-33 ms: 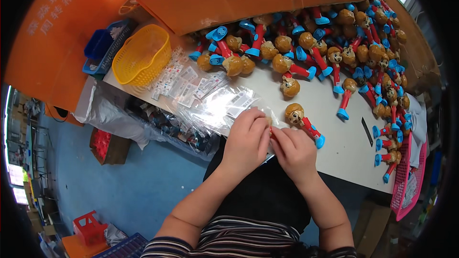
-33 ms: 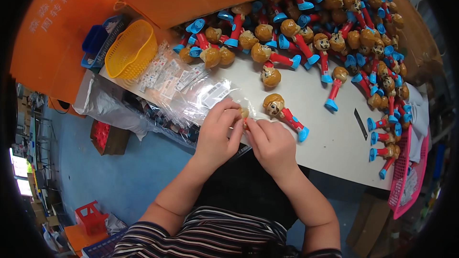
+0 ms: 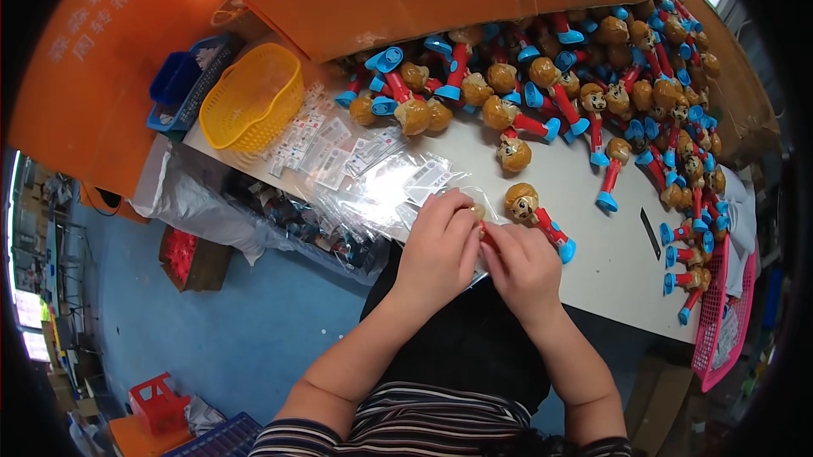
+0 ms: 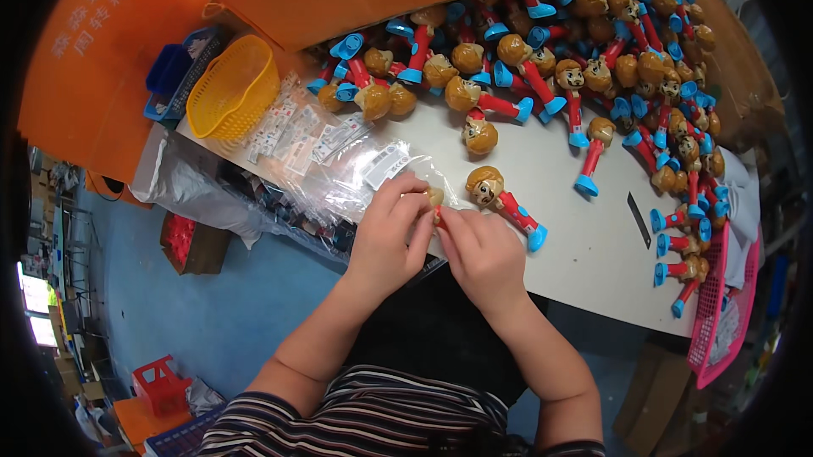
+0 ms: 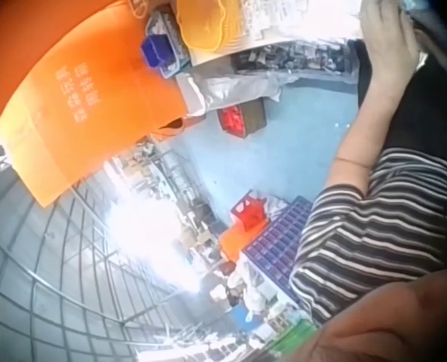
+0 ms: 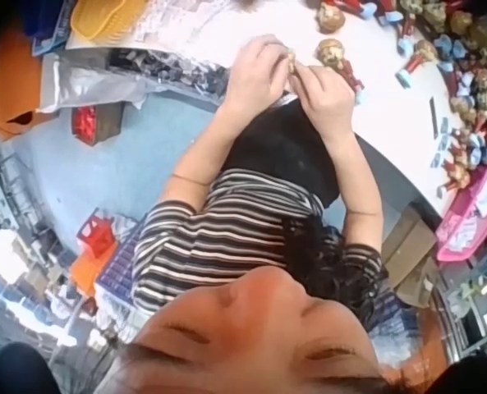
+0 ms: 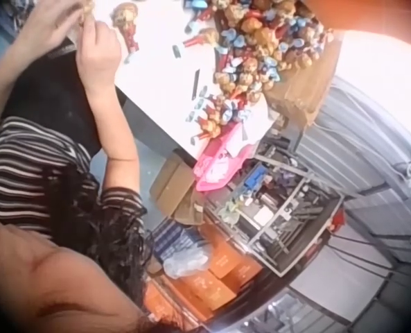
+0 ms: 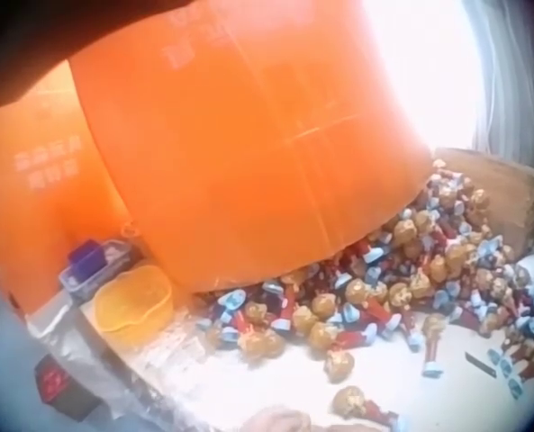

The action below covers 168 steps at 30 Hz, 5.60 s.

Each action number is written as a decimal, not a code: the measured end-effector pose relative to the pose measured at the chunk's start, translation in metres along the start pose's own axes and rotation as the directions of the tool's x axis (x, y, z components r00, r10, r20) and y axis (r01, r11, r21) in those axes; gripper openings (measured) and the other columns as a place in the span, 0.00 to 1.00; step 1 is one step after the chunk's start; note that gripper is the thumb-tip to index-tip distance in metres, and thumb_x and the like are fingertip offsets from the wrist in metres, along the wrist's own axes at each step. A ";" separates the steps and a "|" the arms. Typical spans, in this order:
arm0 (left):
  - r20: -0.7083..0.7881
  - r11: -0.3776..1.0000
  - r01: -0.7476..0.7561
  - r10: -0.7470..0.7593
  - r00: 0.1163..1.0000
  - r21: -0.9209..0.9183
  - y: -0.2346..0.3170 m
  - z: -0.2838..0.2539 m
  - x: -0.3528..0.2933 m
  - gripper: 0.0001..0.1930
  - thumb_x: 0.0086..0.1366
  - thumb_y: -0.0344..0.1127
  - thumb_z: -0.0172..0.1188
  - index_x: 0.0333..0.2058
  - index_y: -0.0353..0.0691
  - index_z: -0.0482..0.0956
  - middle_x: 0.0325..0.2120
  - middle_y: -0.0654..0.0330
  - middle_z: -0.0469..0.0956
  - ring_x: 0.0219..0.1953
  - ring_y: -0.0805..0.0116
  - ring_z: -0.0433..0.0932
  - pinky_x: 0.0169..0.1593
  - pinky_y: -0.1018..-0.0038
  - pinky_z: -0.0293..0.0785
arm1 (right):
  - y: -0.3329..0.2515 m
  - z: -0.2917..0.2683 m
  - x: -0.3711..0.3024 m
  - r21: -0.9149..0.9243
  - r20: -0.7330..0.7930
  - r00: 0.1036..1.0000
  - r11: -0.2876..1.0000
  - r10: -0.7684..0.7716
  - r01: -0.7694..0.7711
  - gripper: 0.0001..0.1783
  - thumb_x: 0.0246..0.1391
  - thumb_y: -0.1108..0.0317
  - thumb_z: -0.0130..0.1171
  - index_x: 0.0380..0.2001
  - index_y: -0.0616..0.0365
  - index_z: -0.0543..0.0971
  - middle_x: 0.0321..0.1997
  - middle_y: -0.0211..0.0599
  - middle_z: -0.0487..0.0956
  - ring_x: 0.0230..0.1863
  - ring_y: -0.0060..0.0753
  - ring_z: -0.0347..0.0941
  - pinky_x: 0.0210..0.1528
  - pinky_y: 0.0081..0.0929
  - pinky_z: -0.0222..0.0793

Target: Packing individual toy figures into clear plastic bags at a workbench.

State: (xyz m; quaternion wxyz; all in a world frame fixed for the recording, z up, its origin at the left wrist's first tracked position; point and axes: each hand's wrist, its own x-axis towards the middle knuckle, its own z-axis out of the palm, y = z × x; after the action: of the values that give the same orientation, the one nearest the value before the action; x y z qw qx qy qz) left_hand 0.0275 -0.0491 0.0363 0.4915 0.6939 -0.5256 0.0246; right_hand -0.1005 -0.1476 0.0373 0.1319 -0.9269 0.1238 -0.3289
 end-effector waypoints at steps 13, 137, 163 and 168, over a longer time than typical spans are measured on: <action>-0.066 0.988 0.142 -0.138 0.988 0.054 -0.002 0.000 -0.010 0.07 0.57 0.23 0.62 0.35 0.35 0.76 0.46 0.47 0.75 0.50 0.46 0.77 0.52 0.63 0.74 | 0.006 -0.030 -0.027 0.140 0.198 0.939 0.941 0.280 -0.310 0.21 0.43 0.77 0.69 0.43 0.62 0.75 0.41 0.41 0.77 0.44 0.40 0.74 0.46 0.29 0.72; -0.024 0.979 0.052 -0.048 0.999 0.198 0.010 0.000 -0.038 0.12 0.52 0.24 0.65 0.38 0.35 0.80 0.34 0.56 0.76 0.36 0.57 0.76 0.40 0.67 0.74 | 0.003 0.011 0.013 0.583 0.709 0.502 -0.011 0.496 -0.812 0.09 0.60 0.70 0.57 0.34 0.67 0.80 0.28 0.35 0.82 0.28 0.20 0.79 0.31 0.14 0.73; 0.175 0.998 0.046 -0.040 0.984 -0.034 0.006 -0.030 -0.037 0.07 0.52 0.22 0.64 0.30 0.36 0.75 0.30 0.55 0.76 0.35 0.53 0.74 0.40 0.65 0.71 | 0.001 0.017 0.023 0.551 0.704 0.458 -0.011 0.543 -0.834 0.08 0.59 0.72 0.56 0.30 0.68 0.78 0.27 0.37 0.82 0.26 0.19 0.77 0.30 0.15 0.73; 0.031 0.993 0.113 -0.114 0.993 0.036 0.006 -0.036 -0.039 0.07 0.53 0.25 0.67 0.30 0.36 0.78 0.32 0.56 0.77 0.34 0.55 0.76 0.40 0.66 0.72 | 0.004 0.015 0.024 0.531 0.767 0.447 -0.063 0.461 -0.845 0.08 0.58 0.71 0.58 0.33 0.67 0.80 0.27 0.36 0.82 0.26 0.18 0.77 0.29 0.13 0.72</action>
State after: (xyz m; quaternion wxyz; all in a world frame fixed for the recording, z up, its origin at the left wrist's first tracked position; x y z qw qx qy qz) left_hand 0.0231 0.0035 0.0371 0.4715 0.7312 -0.4930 -0.0060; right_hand -0.0735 -0.1569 0.0390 0.7686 -0.5392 0.3403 -0.0522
